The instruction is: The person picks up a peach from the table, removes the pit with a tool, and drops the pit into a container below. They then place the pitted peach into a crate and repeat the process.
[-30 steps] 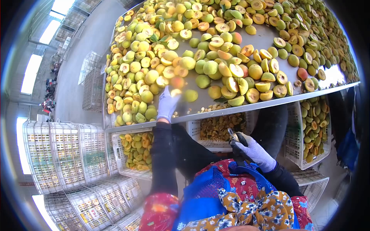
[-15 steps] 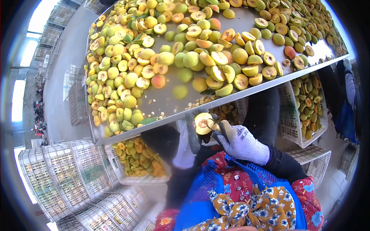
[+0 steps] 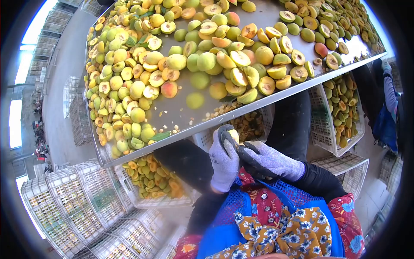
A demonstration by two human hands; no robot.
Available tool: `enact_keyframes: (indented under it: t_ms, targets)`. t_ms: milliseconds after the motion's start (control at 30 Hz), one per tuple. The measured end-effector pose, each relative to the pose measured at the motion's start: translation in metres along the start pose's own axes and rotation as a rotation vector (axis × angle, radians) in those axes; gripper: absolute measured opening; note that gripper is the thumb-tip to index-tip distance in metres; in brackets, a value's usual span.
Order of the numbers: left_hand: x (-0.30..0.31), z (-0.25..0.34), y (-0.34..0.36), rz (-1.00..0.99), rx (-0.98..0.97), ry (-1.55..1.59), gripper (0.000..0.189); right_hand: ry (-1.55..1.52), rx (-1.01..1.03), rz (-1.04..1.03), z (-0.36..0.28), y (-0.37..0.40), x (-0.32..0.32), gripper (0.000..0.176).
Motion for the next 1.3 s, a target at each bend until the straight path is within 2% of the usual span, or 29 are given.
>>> enact_keyframes:
  t_ms: [33, 100, 167, 233, 267, 300, 367, 400, 500, 533, 600, 633, 667, 767, 800, 833, 867, 933, 1000, 1100, 1133, 1233, 1267, 1300]
  targets:
    - [0.0, -0.007, -0.001, -0.055, 0.1, 0.169, 0.034, -0.121, -0.141, -0.004, -0.002, 0.001, 0.0, 0.029]
    - [-0.002, -0.025, -0.002, -0.166, 0.296, 0.507, 0.037, -0.367, -0.146, -0.06, -0.002, 0.005, 0.002, 0.044]
    - [-0.004, -0.025, 0.0, -0.157, 0.193, 0.506, 0.042, -0.968, -0.236, -0.348, 0.014, -0.002, 0.006, 0.041]
    - [-0.002, -0.016, 0.001, -0.196, 0.088, 0.606, 0.042, -1.286, -0.257, -0.618, 0.025, -0.002, 0.003, 0.041]
    - [-0.002, -0.017, 0.0, -0.248, 0.123, 0.649, 0.042, -1.44, -0.268, -0.757, 0.027, -0.002, 0.001, 0.04]
    - [0.0, -0.02, -0.003, -0.298, 0.155, 0.69, 0.042, -1.463, -0.259, -0.748, 0.029, -0.004, 0.0, 0.041]
    - [-0.003, -0.028, -0.006, -0.264, 0.208, 0.716, 0.043, -1.511, -0.239, -0.729, 0.032, -0.006, 0.0, 0.042]
    - [-0.008, -0.034, -0.008, -0.18, 0.226, 0.698, 0.045, -1.448, -0.177, -0.718, 0.033, -0.006, 0.0, 0.042]
    - [0.018, -0.046, -0.012, 0.258, 0.449, 0.678, 0.039, -1.265, 0.002, -0.675, 0.038, -0.004, 0.003, 0.042]
    - [0.048, -0.059, -0.009, 0.325, 0.334, 0.31, 0.035, -1.212, 0.005, -0.605, 0.029, 0.001, 0.007, 0.041]
    - [0.105, -0.042, -0.005, 0.507, 0.154, -0.268, 0.033, -1.149, -0.103, -0.433, 0.028, -0.002, 0.016, 0.041]
    - [0.139, -0.039, -0.001, 0.36, 0.133, -0.695, 0.034, -1.118, -0.151, -0.346, 0.029, -0.003, 0.02, 0.04]
    - [0.158, -0.034, 0.001, 0.334, 0.208, -0.957, 0.033, -1.024, -0.153, -0.29, 0.035, -0.008, 0.024, 0.038]
    - [0.178, -0.044, -0.005, 0.309, 0.206, -1.476, 0.037, -0.915, -0.245, -0.152, 0.031, -0.011, 0.024, 0.035]
    - [0.148, -0.019, -0.04, 0.28, 0.144, -0.983, 0.033, -0.816, -0.229, -0.114, 0.026, -0.01, 0.022, 0.035]
    - [0.131, -0.024, -0.059, 0.215, -0.002, -0.941, 0.038, -0.72, -0.213, -0.071, 0.021, -0.008, 0.019, 0.035]
    - [0.105, -0.023, -0.079, 0.16, -0.069, -1.032, 0.045, -0.623, -0.198, -0.028, 0.019, -0.005, 0.017, 0.036]
    - [0.065, -0.034, -0.12, -0.042, -0.182, -0.957, 0.052, -0.374, -0.045, 0.018, 0.021, -0.002, 0.014, 0.037]
    - [0.043, -0.065, -0.143, -0.164, -0.442, -1.015, 0.052, -0.403, -0.072, 0.028, 0.016, 0.007, 0.015, 0.037]
    - [0.05, -0.069, -0.147, -0.31, -0.176, -0.634, 0.052, -0.307, -0.072, 0.096, 0.012, 0.016, 0.018, 0.036]
    - [0.053, -0.047, -0.139, -0.361, 0.174, -0.14, 0.047, -0.166, 0.004, 0.153, 0.013, 0.013, 0.018, 0.035]
    - [0.051, -0.054, -0.097, -0.283, 0.485, 0.98, 0.039, 0.282, 0.267, 0.309, 0.016, 0.003, 0.011, 0.031]
    - [0.049, -0.019, -0.085, -0.393, 0.571, 1.102, 0.034, 0.455, 0.382, 0.355, 0.011, 0.002, 0.008, 0.029]
    - [0.046, -0.013, -0.075, -0.369, 0.503, 0.969, 0.035, 0.629, 0.496, 0.398, 0.007, 0.001, 0.004, 0.028]
Point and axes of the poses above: each hand's wrist, its own y-axis away from the middle knuckle, its own x-axis out of the back of the hand, z = x × y, the point moved 1 cm from there along -y, towards the middle knuckle, and after that the axes turned 4 degrees about y, right-handed, at the moved point
